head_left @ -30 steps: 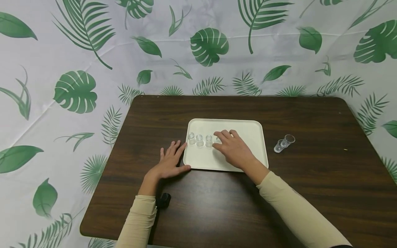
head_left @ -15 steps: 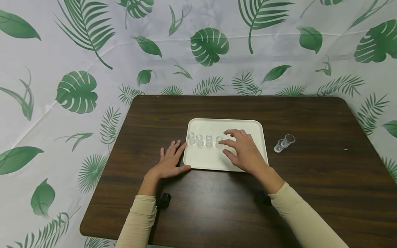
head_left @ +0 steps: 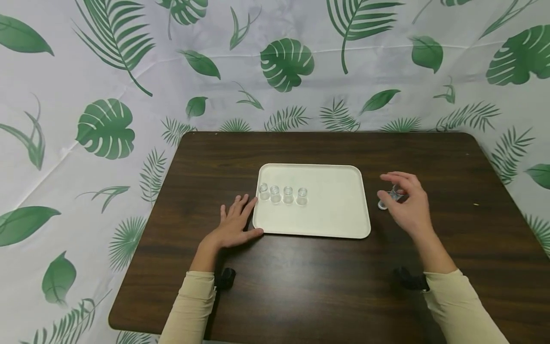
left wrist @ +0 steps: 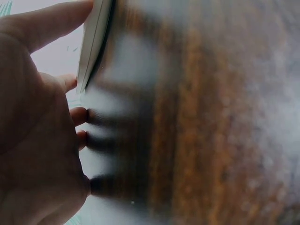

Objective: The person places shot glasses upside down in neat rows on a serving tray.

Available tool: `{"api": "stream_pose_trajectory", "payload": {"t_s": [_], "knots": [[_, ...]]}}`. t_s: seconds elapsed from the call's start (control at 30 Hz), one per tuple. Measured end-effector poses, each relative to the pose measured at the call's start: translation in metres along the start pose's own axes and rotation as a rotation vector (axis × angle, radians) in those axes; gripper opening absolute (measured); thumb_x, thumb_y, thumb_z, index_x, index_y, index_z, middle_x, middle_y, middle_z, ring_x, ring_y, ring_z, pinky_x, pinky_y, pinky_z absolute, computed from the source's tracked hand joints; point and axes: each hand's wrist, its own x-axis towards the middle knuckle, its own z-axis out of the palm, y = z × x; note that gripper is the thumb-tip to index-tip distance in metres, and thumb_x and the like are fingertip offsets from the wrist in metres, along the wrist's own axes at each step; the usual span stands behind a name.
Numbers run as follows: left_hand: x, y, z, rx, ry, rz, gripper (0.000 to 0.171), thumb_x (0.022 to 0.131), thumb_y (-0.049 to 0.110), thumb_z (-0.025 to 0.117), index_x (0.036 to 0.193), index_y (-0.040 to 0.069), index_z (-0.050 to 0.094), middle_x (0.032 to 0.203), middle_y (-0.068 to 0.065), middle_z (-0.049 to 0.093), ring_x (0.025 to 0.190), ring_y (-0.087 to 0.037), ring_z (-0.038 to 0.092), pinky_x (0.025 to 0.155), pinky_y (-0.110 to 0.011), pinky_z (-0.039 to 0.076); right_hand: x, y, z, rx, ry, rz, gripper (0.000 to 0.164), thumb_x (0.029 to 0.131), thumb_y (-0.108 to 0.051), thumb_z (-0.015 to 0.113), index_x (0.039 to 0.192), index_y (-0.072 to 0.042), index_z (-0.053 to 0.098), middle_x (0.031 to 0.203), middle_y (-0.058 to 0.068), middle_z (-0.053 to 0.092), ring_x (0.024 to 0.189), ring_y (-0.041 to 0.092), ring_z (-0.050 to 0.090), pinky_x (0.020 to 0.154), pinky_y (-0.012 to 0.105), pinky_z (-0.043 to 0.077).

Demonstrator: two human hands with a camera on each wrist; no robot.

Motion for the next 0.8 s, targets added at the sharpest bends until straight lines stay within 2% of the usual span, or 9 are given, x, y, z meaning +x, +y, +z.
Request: {"api": "stream_pose_trajectory", "payload": {"t_s": [0.1, 0.23, 0.37, 0.53, 0.67, 0.8], "knots": [[0.0, 0.0, 0.0, 0.001, -0.002, -0.001, 0.091, 0.092, 0.052, 0.061, 0.159, 0.014, 0.013, 0.163, -0.018, 0.005, 0.148, -0.038, -0.004, 0.107, -0.069, -0.007, 0.002, 0.02, -0.015, 0.044, 0.047, 0.134, 0.041, 0.083, 0.005, 0.068, 0.123, -0.002, 0.067, 0.121, 0.006, 0.056, 0.103, 0.013, 0.049, 0.079, 0.026, 0.038], [0.001, 0.0, 0.001, -0.002, -0.005, 0.005, 0.091, 0.092, 0.052, 0.06, 0.159, 0.014, 0.012, 0.163, -0.018, 0.004, 0.148, -0.038, -0.005, 0.106, -0.069, -0.007, 0.003, 0.043, -0.027, 0.043, 0.029, 0.257, 0.052, 0.084, 0.009, 0.059, 0.134, -0.006, 0.06, 0.127, 0.006, 0.053, 0.108, 0.013, 0.047, 0.08, 0.023, 0.038], [0.001, -0.001, 0.002, -0.015, -0.001, 0.011, 0.091, 0.092, 0.051, 0.06, 0.159, 0.013, 0.011, 0.163, -0.018, 0.004, 0.148, -0.038, -0.006, 0.106, -0.069, -0.009, 0.004, 0.063, -0.032, 0.006, -0.04, 0.264, 0.057, 0.082, 0.011, 0.054, 0.138, -0.002, 0.054, 0.129, 0.013, 0.053, 0.107, 0.014, 0.047, 0.078, 0.018, 0.038], [0.001, 0.0, 0.001, -0.016, -0.01, 0.004, 0.091, 0.092, 0.052, 0.06, 0.159, 0.014, 0.012, 0.163, -0.017, 0.004, 0.148, -0.036, -0.006, 0.107, -0.069, -0.008, 0.002, 0.081, -0.029, -0.066, -0.136, 0.242, 0.055, 0.086, 0.002, 0.065, 0.139, 0.003, 0.05, 0.123, 0.02, 0.056, 0.097, 0.004, 0.049, 0.073, 0.017, 0.037], [0.001, 0.001, 0.001, -0.015, -0.011, -0.003, 0.09, 0.092, 0.051, 0.061, 0.159, 0.014, 0.013, 0.163, -0.017, 0.005, 0.148, -0.037, -0.005, 0.107, -0.069, -0.007, 0.0, 0.091, -0.024, -0.093, -0.179, 0.229, 0.055, 0.088, -0.009, 0.073, 0.137, 0.004, 0.051, 0.119, 0.02, 0.058, 0.092, 0.006, 0.054, 0.07, 0.014, 0.039], [-0.001, 0.001, 0.0, -0.022, -0.006, -0.004, 0.09, 0.092, 0.05, 0.062, 0.159, 0.014, 0.013, 0.163, -0.017, 0.005, 0.148, -0.037, -0.005, 0.107, -0.069, -0.008, 0.0, 0.095, -0.021, -0.103, -0.191, 0.259, 0.051, 0.088, -0.015, 0.074, 0.132, 0.004, 0.056, 0.117, 0.017, 0.061, 0.091, 0.006, 0.056, 0.071, 0.012, 0.04]]}}
